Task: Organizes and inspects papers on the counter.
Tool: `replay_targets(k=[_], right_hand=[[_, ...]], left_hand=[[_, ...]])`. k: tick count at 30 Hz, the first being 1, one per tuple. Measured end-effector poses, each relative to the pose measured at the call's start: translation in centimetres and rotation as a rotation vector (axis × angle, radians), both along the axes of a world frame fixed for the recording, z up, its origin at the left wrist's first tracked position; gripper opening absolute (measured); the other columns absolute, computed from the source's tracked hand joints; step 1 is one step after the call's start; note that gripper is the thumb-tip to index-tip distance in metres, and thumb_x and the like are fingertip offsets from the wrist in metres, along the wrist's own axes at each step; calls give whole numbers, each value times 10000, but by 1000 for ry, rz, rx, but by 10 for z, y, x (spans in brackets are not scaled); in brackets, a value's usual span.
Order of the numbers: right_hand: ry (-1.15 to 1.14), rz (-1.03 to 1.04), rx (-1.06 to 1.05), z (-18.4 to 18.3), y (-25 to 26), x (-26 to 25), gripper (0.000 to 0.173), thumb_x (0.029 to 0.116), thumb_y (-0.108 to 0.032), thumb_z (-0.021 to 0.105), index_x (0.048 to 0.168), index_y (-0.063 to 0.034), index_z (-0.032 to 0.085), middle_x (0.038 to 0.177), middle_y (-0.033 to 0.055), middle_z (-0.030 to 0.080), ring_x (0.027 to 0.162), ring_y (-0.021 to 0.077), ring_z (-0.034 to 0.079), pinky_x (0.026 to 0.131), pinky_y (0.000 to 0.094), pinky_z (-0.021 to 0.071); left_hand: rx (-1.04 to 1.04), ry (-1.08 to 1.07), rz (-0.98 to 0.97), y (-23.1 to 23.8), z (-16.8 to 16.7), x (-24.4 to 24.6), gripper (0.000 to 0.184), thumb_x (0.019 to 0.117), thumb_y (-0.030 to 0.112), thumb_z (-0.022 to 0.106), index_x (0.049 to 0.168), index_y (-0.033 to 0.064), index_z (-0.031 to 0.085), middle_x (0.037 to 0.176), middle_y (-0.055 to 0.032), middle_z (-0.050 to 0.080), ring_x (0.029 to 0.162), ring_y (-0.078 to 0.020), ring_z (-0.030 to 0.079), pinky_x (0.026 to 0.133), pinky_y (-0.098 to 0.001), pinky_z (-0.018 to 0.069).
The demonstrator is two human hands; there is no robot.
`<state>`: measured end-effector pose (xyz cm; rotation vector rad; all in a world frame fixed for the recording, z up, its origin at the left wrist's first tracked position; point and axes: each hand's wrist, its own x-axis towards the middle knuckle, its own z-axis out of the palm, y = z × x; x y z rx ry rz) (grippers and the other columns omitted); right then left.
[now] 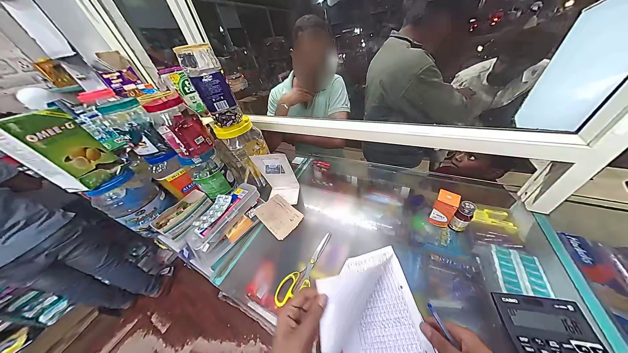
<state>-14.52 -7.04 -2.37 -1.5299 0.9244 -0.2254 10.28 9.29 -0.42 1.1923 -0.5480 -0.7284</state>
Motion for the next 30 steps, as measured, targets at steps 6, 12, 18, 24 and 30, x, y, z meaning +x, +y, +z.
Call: replay_targets(k=[6, 12, 18, 24, 30], right_hand=[[-75, 74, -144, -3, 0, 2, 297, 1008, -124, 596, 1268, 8, 654, 741, -26, 645, 582, 7, 516, 578, 222, 446], [-91, 48, -184, 2, 3, 3, 276, 992, -102, 600, 1239, -2, 672, 718, -55, 630, 569, -10, 520, 560, 193, 450], [-108, 45, -252, 10, 8, 6, 277, 976, -87, 594, 1227, -5, 679, 701, -83, 625, 567, -37, 513, 552, 166, 439], [-108, 65, -239, 6, 19, 17, 379, 858, -80, 715, 1218, 25, 664, 670, -109, 602, 549, -46, 491, 544, 156, 422], [-124, 31, -189, 5, 19, 11, 323, 868, -77, 713, 1186, -31, 676, 667, -127, 614, 545, -40, 527, 539, 161, 458]], left_hand=[[420, -873, 717, 29, -43, 100, 306, 987, 53, 576, 1229, -125, 632, 1160, -273, 691, 1030, -359, 705, 918, -502, 564], [260, -1128, 425, 10, -21, 22, 456, 956, 267, 659, 1241, -89, 652, 1302, -282, 638, 1207, -392, 633, 1007, -500, 523], [243, -1021, -166, -15, -8, -39, 1063, 700, 680, 784, 1474, 2, 517, 1535, -242, 469, 1399, -425, 475, 1079, -630, 430], [388, -1112, -446, -16, -11, -89, 956, 796, 511, 792, 1486, -65, 468, 1566, -323, 378, 1446, -552, 342, 1143, -687, 311], [347, -1049, -398, 9, 3, -74, 586, 902, 306, 748, 1329, -77, 631, 1429, -270, 573, 1347, -451, 538, 1089, -545, 467]])
